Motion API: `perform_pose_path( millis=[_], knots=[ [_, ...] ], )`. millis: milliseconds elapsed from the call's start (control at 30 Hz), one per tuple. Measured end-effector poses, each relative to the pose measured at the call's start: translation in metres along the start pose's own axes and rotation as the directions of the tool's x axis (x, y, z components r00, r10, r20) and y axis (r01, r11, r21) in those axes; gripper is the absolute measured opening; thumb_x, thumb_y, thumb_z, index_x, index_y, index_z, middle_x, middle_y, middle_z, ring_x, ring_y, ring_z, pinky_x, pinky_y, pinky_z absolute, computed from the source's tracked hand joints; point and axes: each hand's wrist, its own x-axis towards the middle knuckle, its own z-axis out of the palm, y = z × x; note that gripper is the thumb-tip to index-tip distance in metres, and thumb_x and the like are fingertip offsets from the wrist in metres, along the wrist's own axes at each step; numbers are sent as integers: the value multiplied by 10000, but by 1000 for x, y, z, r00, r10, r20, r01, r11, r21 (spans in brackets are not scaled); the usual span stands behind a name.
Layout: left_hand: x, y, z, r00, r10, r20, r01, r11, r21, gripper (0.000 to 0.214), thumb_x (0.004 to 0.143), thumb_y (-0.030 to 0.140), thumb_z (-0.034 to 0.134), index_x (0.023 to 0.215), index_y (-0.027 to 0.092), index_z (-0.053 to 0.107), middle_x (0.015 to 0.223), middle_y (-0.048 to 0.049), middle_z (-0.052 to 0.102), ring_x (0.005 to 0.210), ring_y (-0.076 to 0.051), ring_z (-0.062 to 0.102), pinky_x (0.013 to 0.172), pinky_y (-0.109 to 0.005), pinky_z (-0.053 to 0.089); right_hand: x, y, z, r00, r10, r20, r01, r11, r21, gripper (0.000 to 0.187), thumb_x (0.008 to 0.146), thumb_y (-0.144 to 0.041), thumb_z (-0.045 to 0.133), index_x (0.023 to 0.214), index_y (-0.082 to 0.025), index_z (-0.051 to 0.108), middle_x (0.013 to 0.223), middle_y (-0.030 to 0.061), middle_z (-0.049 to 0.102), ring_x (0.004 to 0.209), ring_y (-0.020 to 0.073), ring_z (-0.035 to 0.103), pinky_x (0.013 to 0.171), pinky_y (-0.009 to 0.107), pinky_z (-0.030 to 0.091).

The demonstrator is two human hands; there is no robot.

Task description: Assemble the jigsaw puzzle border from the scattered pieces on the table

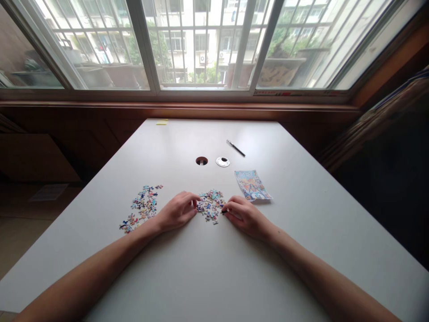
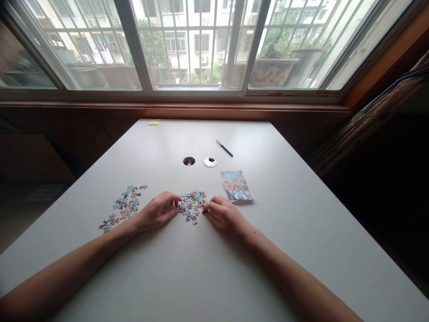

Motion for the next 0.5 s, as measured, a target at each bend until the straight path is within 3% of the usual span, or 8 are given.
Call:
perform_pose_path(
  millis=[67,133,200,267,333,500],
  knots=[
    [0,-1,2,1000,-4,-24,4,1000,4,228,908,191,565,1132,203,609,948,-44,671,860,-175,620,817,-303,534,3,-2,1,999,30,-21,-30,999,-25,158,957,-179,525,1043,-221,650,933,66,623,838,189,598,765,332,515],
    [0,-1,3,999,5,-48,-4,1000,20,270,914,209,574,1181,207,612,1107,-79,675,1039,-214,620,948,-364,514,6,-6,2,999,7,-40,-10,996,-88,180,946,-222,560,1103,-222,648,979,81,628,879,208,598,802,369,524],
    [1,0,5,999,42,-30,-40,996,79,384,920,220,576,1303,242,586,1352,-95,599,1281,-273,524,1098,-458,423,8,-10,3,995,-100,7,100,982,-162,307,909,-303,635,1212,-252,638,1142,111,615,1023,257,582,890,441,518],
    [2,-1,7,996,88,27,-91,984,152,450,931,226,577,1376,291,562,1484,-73,513,1388,-299,442,1149,-507,371,10,-14,4,975,-206,88,219,956,-195,409,879,-345,676,1281,-301,619,1292,110,573,1160,298,530,964,499,495],
    [3,-3,10,992,119,44,-125,977,174,415,948,219,572,1354,301,596,1470,-66,533,1366,-286,472,1128,-493,409,12,-16,5,969,-223,105,240,954,-182,378,891,-303,656,1267,-304,626,1310,97,575,1196,294,510,984,493,497],
    [4,-10,13,991,98,-96,-98,995,11,195,969,194,574,1085,240,724,1195,-72,688,1122,-213,599,989,-390,531,15,-13,7,994,-99,-43,95,993,-76,236,932,-162,568,1141,-245,636,1213,100,633,1161,247,549,990,439,525]
  ],
)
